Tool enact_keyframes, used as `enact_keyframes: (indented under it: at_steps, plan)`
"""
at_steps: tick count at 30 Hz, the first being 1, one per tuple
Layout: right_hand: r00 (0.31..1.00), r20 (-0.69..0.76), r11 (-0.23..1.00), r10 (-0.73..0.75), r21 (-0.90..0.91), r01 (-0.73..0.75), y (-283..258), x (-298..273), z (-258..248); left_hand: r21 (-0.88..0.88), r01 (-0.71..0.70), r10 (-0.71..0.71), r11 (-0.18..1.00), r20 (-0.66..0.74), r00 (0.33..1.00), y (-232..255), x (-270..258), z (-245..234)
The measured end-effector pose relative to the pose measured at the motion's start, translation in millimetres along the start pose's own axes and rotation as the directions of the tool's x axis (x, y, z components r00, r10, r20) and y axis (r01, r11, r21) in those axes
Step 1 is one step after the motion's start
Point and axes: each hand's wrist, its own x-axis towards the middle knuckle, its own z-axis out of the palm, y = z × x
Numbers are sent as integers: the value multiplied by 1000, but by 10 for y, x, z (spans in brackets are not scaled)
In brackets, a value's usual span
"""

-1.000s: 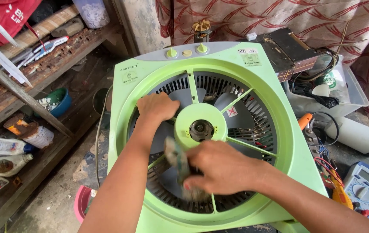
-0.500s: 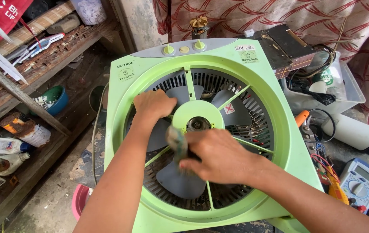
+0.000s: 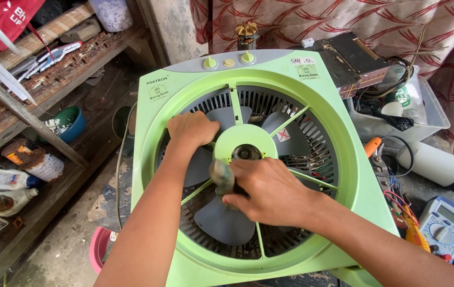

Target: Cleaning the interior blades and casing of a portable electric fan using a paintbrush to remove dust.

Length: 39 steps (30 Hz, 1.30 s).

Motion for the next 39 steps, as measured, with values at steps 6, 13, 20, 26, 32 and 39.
enact_keyframes:
  at_steps: [6,13,20,26,32,39]
  plan:
    - [955,265,973,-131,218,73,-227,-10,43,18,-3,2,1000,11,1000,-10,-22,-17]
    - [994,-82,994,-76,68,82,-57,22,190,26,7,-8,1000,20,1000,21,-10,-43]
    - [985,148,976,-85,213,52,-185,44,175,3,6,-6,1000,14,1000,-11,-34,-20]
    - [990,138,983,-39,183,14,-104,38,27,-7,-3,3,1000,5,1000,18,-31,-47]
    - [953,296,977,-61,211,-3,-169,31,24,-40,-19,17,999,-54,998,-41,20,64]
    - [966,251,993,62,86,-86,-7,40,-82,-65,-305,270,950,-319,908,-148,-306,164]
